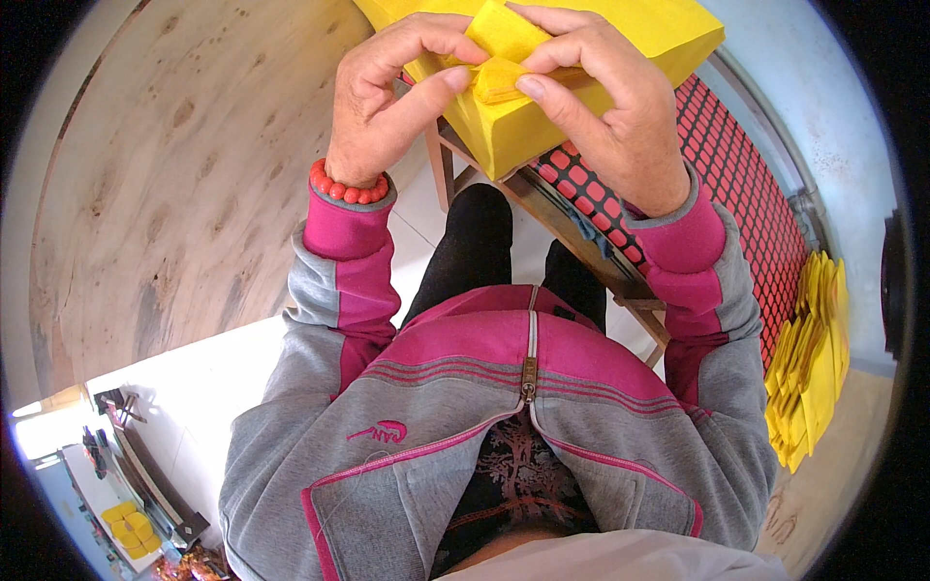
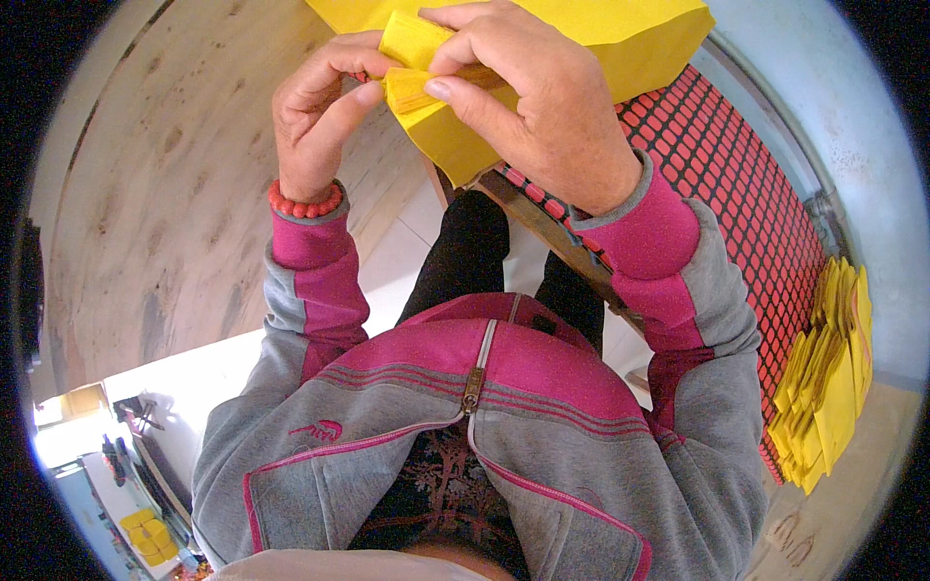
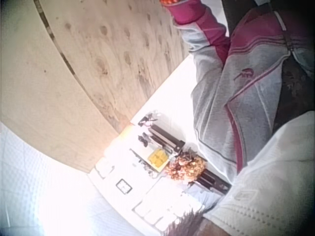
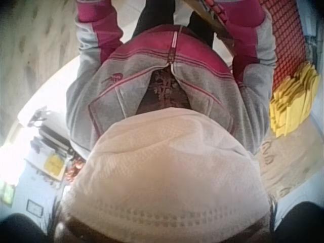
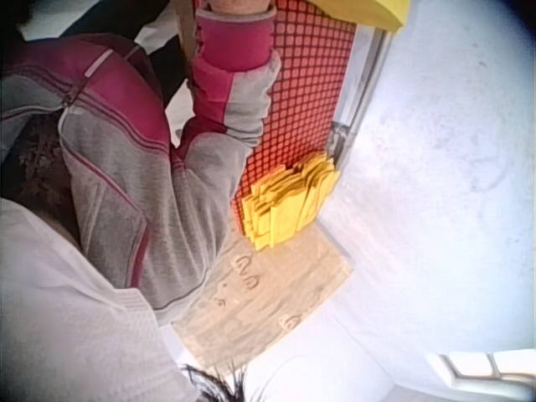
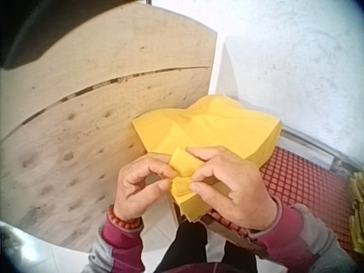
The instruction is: The person folds yellow paper sheets by hand on a patterned table, repeatedly folding and pressing the creases. They stack the folded sheets to the side and continue folding additional sheets from a nearby pile.
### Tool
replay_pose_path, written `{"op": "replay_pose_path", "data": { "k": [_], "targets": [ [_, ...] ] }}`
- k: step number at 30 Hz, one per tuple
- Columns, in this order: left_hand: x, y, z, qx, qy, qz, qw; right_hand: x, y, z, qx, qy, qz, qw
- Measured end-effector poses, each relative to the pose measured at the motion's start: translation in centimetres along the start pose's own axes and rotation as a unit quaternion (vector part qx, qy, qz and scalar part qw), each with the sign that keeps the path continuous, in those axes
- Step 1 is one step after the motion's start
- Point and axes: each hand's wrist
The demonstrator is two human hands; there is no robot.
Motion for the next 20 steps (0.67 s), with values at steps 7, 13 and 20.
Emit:
{"op": "replay_pose_path", "data": {
  "k": [7, 13, 20],
  "targets": [
    [-0.08, -0.17, 0.2, 0.0, 0.023, -0.019, 1.0, -0.37, 0.05, 0.55, 0.063, 0.037, 0.029, 0.997],
    [-0.06, -0.63, 0.77, -0.05, 0.063, -0.016, 0.997, 0.01, 0.69, 0.21, -0.025, 0.054, -0.06, 0.996],
    [0.03, -0.76, 1.12, -0.058, 0.09, -0.018, 0.994, 0.23, 0.6, 0.0, -0.045, -0.004, -0.044, 0.998]
  ]
}}
Point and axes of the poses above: each hand's wrist, its own x-axis towards the middle knuckle, its own z-axis out of the palm, y = z × x, and after that the axes turned 14 degrees about -y, right-handed
